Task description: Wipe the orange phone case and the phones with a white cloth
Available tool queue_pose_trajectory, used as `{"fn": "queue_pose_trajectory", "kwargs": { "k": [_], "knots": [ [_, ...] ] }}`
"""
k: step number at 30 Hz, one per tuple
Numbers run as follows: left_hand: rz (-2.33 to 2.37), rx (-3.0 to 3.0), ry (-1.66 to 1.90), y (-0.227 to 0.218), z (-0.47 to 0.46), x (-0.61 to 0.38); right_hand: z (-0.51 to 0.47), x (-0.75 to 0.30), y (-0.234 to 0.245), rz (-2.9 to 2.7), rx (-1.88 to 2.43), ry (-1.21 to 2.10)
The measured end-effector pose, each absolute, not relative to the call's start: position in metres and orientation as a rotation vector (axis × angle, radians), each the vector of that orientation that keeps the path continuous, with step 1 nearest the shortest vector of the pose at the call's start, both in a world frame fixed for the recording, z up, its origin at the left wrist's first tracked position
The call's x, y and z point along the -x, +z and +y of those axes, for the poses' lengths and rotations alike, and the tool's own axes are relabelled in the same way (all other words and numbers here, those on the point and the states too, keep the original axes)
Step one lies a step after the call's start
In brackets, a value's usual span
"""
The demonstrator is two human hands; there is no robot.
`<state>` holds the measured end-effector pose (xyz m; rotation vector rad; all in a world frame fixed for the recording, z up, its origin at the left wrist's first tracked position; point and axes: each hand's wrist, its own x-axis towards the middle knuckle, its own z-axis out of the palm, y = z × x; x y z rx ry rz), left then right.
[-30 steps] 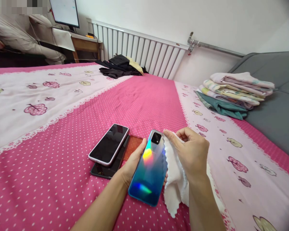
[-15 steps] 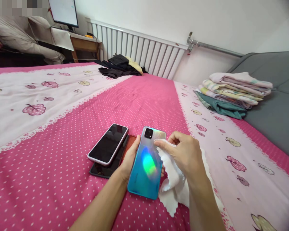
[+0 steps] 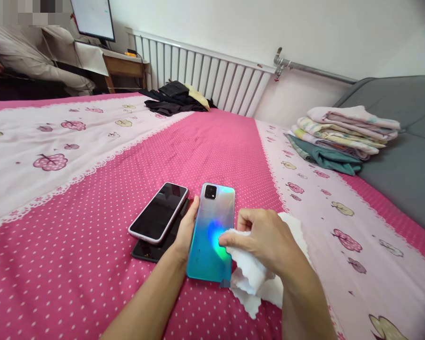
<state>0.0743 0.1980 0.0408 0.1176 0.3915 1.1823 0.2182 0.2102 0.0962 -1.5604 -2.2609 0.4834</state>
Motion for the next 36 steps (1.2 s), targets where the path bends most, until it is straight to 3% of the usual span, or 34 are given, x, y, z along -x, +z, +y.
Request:
{"fn": "queue_pose_trajectory", "kwargs": {
  "k": [9, 26, 36],
  "knots": [
    [0.390, -0.151, 1.208, 0.039, 0.199, -0.073, 0.212, -0.216, 0.096, -2.218, 1.571, 0.419],
    [0.428, -0.375, 0.750, 0.035, 0.186, -0.074, 0.226, -0.224, 0.094, -1.651, 1.526, 0.243],
    [0.391, -0.357, 0.883, 0.040, 0.193, -0.067, 0.247, -0.243, 0.082, -1.498, 1.673, 0.125]
  ]
}}
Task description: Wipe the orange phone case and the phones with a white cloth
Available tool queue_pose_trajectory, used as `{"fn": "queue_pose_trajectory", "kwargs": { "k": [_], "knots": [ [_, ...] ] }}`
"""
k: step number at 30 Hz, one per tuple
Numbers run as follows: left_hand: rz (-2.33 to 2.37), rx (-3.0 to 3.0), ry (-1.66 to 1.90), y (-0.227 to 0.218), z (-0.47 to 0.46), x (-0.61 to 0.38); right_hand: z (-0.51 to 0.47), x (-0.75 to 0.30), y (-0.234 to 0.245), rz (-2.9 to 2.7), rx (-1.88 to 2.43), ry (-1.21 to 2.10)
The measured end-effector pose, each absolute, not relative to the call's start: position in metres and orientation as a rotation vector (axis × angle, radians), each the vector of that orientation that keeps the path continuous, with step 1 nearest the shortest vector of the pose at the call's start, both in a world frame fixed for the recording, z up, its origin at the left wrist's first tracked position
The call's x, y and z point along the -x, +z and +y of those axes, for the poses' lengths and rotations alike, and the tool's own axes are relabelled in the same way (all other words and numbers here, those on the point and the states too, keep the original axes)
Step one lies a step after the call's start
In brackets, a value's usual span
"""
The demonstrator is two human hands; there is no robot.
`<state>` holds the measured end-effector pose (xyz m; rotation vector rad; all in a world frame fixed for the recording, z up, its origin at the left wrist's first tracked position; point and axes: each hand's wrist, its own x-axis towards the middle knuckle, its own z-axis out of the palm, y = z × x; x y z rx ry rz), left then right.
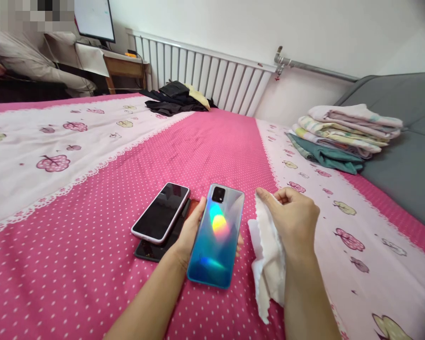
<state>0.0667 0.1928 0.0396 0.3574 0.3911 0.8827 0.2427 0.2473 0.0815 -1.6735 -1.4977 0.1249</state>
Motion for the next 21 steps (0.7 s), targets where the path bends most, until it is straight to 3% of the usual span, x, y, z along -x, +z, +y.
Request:
{"fn": "queue_pose_trajectory", "kwargs": {
  "k": [6, 12, 17, 21],
  "knots": [
    [0.459, -0.341, 1.079, 0.044, 0.195, -0.064, 0.260, -0.246, 0.065, -1.450, 1.546, 0.611],
    [0.411, -0.337, 1.023, 0.042, 0.195, -0.065, 0.264, -0.245, 0.055, -1.547, 1.532, 0.822],
    [0.328, -0.300, 0.914, 0.038, 0.195, -0.066, 0.260, -0.239, 0.060, -1.587, 1.505, 0.876],
    [0.323, -0.260, 0.916, 0.037, 0.196, -0.070, 0.252, -0.223, 0.066, -1.548, 1.461, 0.646]
  ]
}}
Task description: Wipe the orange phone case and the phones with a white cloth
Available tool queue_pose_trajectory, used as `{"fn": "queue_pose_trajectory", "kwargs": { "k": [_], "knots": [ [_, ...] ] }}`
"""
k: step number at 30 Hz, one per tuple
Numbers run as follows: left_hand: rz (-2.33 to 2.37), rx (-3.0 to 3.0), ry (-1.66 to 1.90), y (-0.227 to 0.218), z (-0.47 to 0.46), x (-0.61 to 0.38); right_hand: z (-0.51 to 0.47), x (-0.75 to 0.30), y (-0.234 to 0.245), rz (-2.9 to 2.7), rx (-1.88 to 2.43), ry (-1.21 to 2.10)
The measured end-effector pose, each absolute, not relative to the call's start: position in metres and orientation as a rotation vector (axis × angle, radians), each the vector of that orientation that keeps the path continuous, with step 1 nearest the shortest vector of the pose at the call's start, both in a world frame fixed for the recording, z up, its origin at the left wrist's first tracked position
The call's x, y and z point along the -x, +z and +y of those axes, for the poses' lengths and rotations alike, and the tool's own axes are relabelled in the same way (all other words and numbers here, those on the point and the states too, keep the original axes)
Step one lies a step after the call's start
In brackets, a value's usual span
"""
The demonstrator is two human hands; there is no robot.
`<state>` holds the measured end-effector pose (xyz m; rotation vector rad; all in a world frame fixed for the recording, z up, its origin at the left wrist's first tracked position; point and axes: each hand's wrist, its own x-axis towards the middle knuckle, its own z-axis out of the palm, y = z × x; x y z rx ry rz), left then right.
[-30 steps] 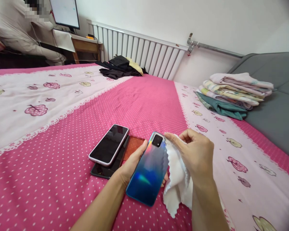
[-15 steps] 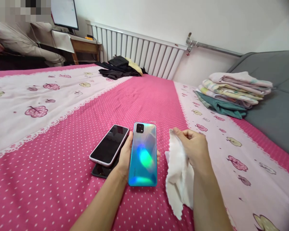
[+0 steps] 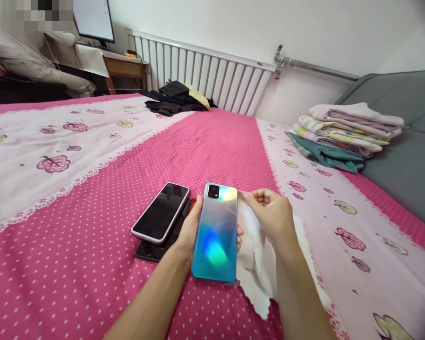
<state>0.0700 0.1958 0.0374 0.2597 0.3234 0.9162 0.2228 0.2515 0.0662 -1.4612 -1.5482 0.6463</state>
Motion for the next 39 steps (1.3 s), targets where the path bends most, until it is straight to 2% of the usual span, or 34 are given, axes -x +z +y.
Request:
{"fn": "queue_pose_trajectory", "kwargs": {
  "k": [3, 8, 20, 31, 39],
  "knots": [
    [0.335, -0.251, 0.941, 0.038, 0.196, -0.072, 0.241, -0.209, 0.070, -1.554, 1.354, 0.560],
    [0.332, -0.233, 1.029, 0.038, 0.199, -0.073, 0.229, -0.200, 0.074, -1.694, 1.251, 0.805],
    [0.429, -0.067, 1.259, 0.043, 0.203, -0.071, 0.227, -0.206, 0.078, -2.250, 1.017, 0.470],
    [0.392, -0.057, 1.293, 0.041, 0.201, -0.071, 0.207, -0.205, 0.092, -2.473, 0.727, 0.863],
    [0.482, -0.092, 1.340, 0.036, 0.202, -0.075, 0.211, -0.198, 0.082, -2.373, 0.739, 0.934]
  ]
}}
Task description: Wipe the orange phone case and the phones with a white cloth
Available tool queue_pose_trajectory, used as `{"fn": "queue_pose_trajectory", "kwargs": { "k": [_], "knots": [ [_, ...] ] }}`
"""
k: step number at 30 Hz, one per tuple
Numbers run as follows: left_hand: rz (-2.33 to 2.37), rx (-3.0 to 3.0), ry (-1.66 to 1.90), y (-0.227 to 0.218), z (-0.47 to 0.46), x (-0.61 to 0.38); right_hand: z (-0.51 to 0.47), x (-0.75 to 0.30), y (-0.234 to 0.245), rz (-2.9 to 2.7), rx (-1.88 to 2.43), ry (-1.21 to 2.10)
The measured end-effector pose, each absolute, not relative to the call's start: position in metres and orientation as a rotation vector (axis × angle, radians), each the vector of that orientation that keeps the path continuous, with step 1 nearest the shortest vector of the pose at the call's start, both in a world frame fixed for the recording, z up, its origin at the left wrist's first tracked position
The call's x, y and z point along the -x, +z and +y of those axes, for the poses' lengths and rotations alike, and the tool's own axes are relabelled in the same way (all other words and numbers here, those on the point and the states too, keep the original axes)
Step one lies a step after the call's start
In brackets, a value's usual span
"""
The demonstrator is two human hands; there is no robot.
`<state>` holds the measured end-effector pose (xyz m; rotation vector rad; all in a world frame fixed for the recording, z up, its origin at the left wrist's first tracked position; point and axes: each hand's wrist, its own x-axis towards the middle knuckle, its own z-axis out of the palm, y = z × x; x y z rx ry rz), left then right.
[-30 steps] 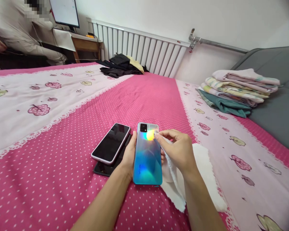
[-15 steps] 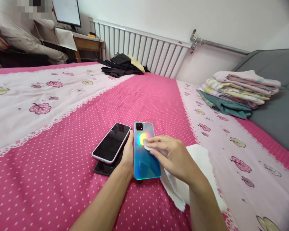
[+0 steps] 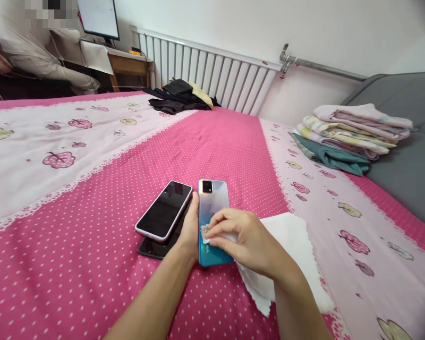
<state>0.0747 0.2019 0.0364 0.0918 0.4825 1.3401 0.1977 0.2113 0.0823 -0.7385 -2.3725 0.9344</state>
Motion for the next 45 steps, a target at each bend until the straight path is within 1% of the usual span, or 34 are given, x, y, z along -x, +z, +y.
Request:
{"fn": "queue_pose_trajectory", "kwargs": {
  "k": [6, 17, 23, 30, 39, 45],
  "knots": [
    [0.509, -0.132, 1.313, 0.028, 0.201, -0.079, 0.220, -0.195, 0.078, -2.242, 0.812, 0.840],
    [0.528, -0.149, 1.250, 0.034, 0.197, -0.085, 0.225, -0.192, 0.073, -1.940, 0.933, 0.659],
    [0.533, -0.189, 1.292, 0.038, 0.197, -0.086, 0.223, -0.188, 0.070, -1.902, 0.893, 0.616],
    [0.506, -0.203, 1.362, 0.033, 0.197, -0.087, 0.221, -0.184, 0.072, -1.866, 0.894, 0.583],
    [0.511, -0.169, 1.237, 0.039, 0.195, -0.085, 0.225, -0.195, 0.073, -1.945, 0.991, 0.478],
    [0.512, -0.223, 1.197, 0.035, 0.195, -0.082, 0.226, -0.197, 0.074, -1.873, 1.036, 0.359]
  ]
}}
